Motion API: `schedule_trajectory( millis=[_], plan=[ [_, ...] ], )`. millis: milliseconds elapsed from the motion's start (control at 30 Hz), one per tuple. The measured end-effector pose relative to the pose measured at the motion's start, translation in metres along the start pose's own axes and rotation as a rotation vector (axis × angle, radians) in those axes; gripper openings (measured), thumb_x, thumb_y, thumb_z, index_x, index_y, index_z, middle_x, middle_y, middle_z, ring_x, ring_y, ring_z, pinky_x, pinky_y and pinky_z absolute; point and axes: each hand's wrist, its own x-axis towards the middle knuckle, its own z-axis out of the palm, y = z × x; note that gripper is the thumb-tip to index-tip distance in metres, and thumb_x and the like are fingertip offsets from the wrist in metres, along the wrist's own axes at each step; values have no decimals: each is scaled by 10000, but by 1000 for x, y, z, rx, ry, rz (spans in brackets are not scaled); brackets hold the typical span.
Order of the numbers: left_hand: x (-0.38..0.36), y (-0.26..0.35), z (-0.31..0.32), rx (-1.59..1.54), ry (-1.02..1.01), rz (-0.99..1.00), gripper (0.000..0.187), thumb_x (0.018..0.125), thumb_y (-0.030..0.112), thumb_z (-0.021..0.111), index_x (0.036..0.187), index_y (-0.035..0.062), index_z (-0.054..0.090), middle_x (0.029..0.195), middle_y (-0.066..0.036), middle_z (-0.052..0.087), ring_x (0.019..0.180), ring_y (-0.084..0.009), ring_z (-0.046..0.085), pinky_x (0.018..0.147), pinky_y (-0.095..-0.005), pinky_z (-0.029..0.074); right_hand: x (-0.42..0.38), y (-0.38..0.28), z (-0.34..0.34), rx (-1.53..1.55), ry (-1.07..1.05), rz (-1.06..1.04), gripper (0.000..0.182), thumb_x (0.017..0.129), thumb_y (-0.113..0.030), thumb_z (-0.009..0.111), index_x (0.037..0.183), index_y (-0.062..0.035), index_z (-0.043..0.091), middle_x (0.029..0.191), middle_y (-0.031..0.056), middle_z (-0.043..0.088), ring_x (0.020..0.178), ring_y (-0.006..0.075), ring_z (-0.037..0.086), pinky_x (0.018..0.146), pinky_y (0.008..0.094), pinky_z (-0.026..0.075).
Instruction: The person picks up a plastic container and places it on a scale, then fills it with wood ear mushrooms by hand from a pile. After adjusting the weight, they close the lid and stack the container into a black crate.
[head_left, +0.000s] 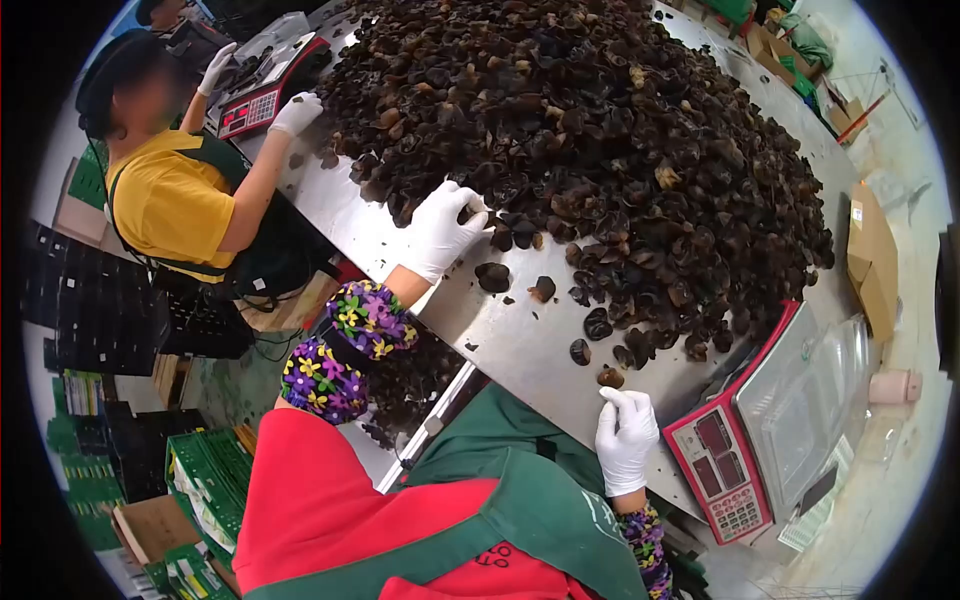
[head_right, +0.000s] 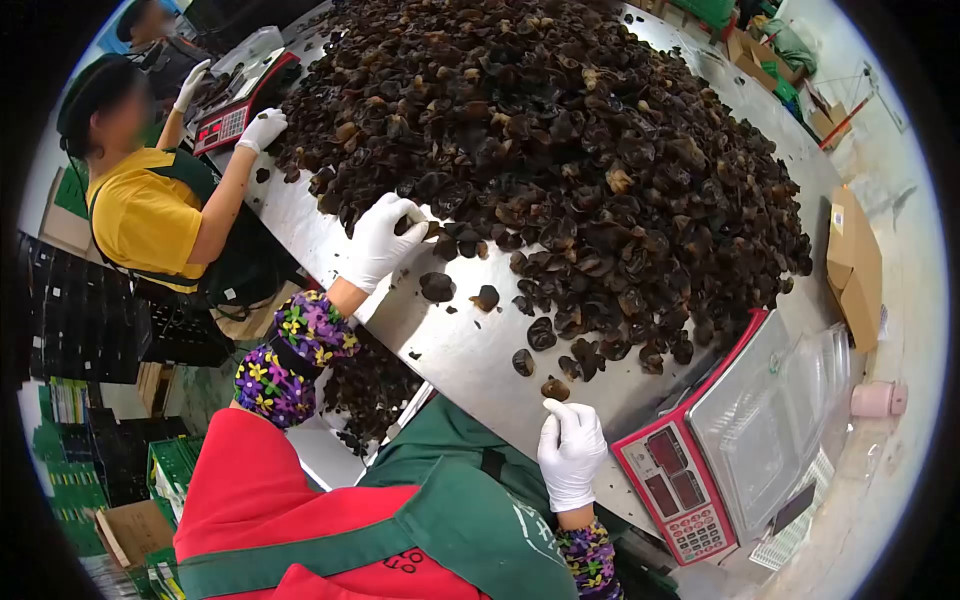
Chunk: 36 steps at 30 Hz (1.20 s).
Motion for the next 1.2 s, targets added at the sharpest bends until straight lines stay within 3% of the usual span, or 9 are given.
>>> schedule_trajectory(
  millis=[67,233,400,600,733,900,967,1033,1200],
  plan=[
    [-2,4,-5,-58,-6,120,84,792,114,742,793,70,671,825,-87,589,802,-273,626,714,-353,505,-1,-2,1,3,-1,0,240,820,-24,666,1032,-129,709,915,75,611,813,274,625,685,388,510],
    [13,9,37,41,-77,219,934,640,417,893,1460,259,475,1442,-236,427,1240,-426,488,1022,-458,474,5,7,-5,-35,8,1,234,819,-28,670,1022,-137,712,911,71,609,812,274,625,685,387,511],
    [35,24,40,203,-279,246,900,698,411,854,1491,348,433,1526,-162,397,1224,-424,506,996,-471,501,1,1,-1,-38,15,0,229,818,-33,673,1015,-143,715,912,68,610,816,274,626,691,385,511],
    [10,15,48,77,-189,362,299,791,205,772,1072,137,699,1177,-109,594,1086,-313,608,898,-406,513,1,4,0,-22,23,-16,237,816,-34,678,1022,-145,714,916,67,612,824,272,625,695,385,511],
    [-5,15,41,184,-176,369,278,774,158,768,1047,137,714,1102,-61,628,1003,-278,633,863,-374,526,1,1,1,-7,26,-22,237,817,-36,679,1023,-147,713,914,62,616,823,271,625,690,387,509],
    [8,21,29,-380,4,268,244,769,141,766,1010,153,730,989,-48,674,952,-230,660,793,-353,517,0,2,-2,-5,40,-16,229,819,-38,678,1018,-145,710,914,58,618,826,268,625,685,387,506],
    [14,63,-14,-841,-320,-524,160,895,162,717,1043,103,695,879,-18,688,724,-96,661,474,-259,472,1,3,-3,16,34,-47,220,818,-40,679,1011,-142,708,908,63,623,809,271,625,680,388,505],
    [19,67,-12,-1269,-294,-623,152,948,132,643,1092,86,652,883,3,662,621,-58,574,509,-196,452,-1,2,-8,81,13,-18,219,817,-40,678,1008,-143,708,901,64,628,794,273,626,677,387,505],
    [13,102,4,-1787,-596,-622,196,1015,199,573,1156,64,598,1148,-147,676,748,-156,637,513,-214,483,-6,-17,-42,143,42,-128,229,811,-39,678,1014,-142,703,891,50,652,757,262,632,659,388,505]
  ],
)
